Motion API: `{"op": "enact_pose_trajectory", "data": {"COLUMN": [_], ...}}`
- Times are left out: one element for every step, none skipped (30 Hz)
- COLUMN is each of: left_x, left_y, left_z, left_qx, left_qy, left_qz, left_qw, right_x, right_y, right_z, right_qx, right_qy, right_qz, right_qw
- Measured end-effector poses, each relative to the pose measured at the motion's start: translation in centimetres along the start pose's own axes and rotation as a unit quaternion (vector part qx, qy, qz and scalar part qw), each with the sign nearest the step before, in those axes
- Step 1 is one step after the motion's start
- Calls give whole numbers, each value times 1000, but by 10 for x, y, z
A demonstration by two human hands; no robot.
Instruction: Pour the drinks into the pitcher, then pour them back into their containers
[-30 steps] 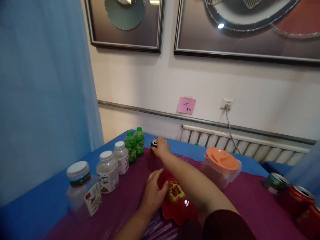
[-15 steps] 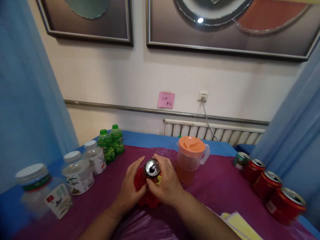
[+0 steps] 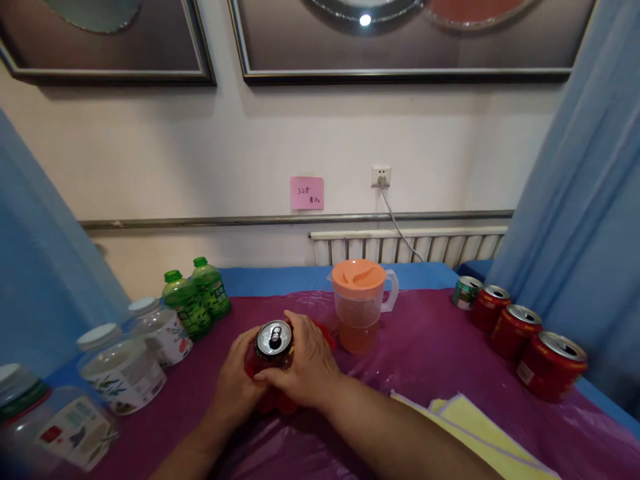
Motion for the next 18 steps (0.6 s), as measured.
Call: {"op": "enact_pose_trajectory", "data": {"left_x": [0,0,0,0,0,1,1,1,1,1,1,1,1,2,3,4,5,7], "left_y": [-1,-1,-1,-1,-1,0,1,2,2,2,3,2,2,1,1,0,-1,-2], "left_z": [0,0,0,0,0,0,1,1,1,2,2,2,1,1,1,0,0,0], "left_qx": [0,-4,-10,-18,-26,-35,-43,-52,-62,-71,-78,-85,-90,-96,-102,-111,-119,-125], "left_qy": [-6,-9,-9,-7,-4,-1,3,7,12,18,24,31,38,44,49,53,55,57], "left_qz": [-4,-7,-8,-8,-6,-3,3,12,23,36,48,59,66,71,74,74,74,74], "left_qw": [1000,1000,1000,1000,1000,999,999,999,998,997,995,994,993,992,991,990,989,988], "right_x": [-1,-1,-2,-2,-3,-3,-4,-5,-5,-6,-7,-8,-9,-10,-10,-11,-11,-10], "right_y": [-1,-1,0,1,3,6,9,12,15,18,22,25,27,29,31,31,32,32], "right_z": [0,0,0,0,-1,-1,-2,-3,-5,-6,-7,-8,-9,-10,-10,-11,-11,-10], "right_qx": [2,5,10,15,19,21,20,17,11,4,-3,-11,-19,-27,-35,-42,-48,-52], "right_qy": [-2,-3,-5,-8,-11,-12,-11,-8,-2,5,14,23,34,45,55,64,71,78], "right_qz": [-2,-3,-4,-4,-5,-5,-6,-7,-9,-11,-13,-16,-19,-24,-31,-39,-48,-56], "right_qw": [1000,1000,1000,1000,1000,1000,1000,1000,1000,1000,1000,1000,999,998,997,996,995,994]}}
Point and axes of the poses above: each hand's wrist, its own z-axis away from the middle knuckle, its own y-axis out of the back of the hand, x = y × z, the point moved 4 cm from there along -z, towards the middle knuckle, and after that the axes turned 7 degrees about z, right-handed, at the moved point
